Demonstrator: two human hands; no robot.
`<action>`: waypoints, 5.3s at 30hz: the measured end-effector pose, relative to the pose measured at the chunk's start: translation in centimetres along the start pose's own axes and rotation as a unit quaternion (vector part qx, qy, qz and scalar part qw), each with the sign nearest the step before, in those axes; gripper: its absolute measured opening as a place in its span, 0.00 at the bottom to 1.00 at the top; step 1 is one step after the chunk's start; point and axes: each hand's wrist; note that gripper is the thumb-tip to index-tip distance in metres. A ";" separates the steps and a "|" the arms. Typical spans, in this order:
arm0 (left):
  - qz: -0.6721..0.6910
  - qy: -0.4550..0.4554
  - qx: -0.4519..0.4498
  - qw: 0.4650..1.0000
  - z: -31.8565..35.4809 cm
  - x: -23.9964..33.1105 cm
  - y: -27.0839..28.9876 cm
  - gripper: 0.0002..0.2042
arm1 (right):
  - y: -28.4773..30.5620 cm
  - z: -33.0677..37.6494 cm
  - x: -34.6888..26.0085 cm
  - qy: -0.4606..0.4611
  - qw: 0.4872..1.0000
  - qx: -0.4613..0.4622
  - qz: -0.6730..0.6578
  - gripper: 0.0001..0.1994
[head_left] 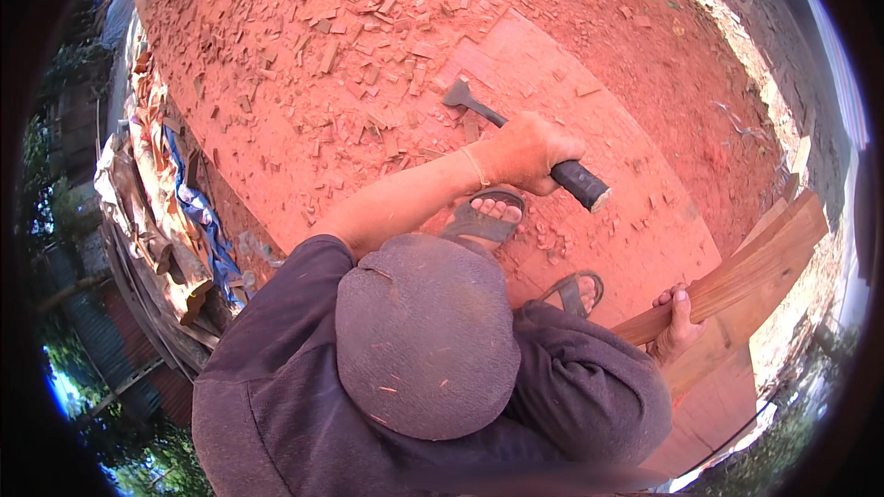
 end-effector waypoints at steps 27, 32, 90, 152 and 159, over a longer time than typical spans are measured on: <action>-0.057 0.021 -0.067 0.996 -0.1 -2.3 -1.9 0.12 | -11.8 1.4 0.6 -0.001 0.948 -0.238 0.210 0.15; -0.069 0.030 -0.133 0.988 1.7 -2.4 -1.8 0.12 | -7.9 3.0 5.8 -0.114 0.946 -0.182 0.244 0.15; -0.091 0.040 0.035 0.994 -0.7 -3.0 -1.2 0.13 | -8.6 -1.9 -2.1 0.059 0.986 -0.123 -0.097 0.14; 0.002 0.005 0.087 0.996 -13.2 -4.3 -0.2 0.09 | -10.4 -6.6 -9.2 0.151 0.940 0.135 -0.275 0.17; 0.002 0.021 0.082 0.996 -13.1 -4.5 0.7 0.08 | -14.8 -2.5 -0.3 -0.047 0.982 -0.089 0.161 0.15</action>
Point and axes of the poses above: each hand's wrist, its own z-axis away from the middle knuckle, its own y-axis out of the back of the hand, x = y × z, and after that the axes turned 7 degrees about y, right-handed
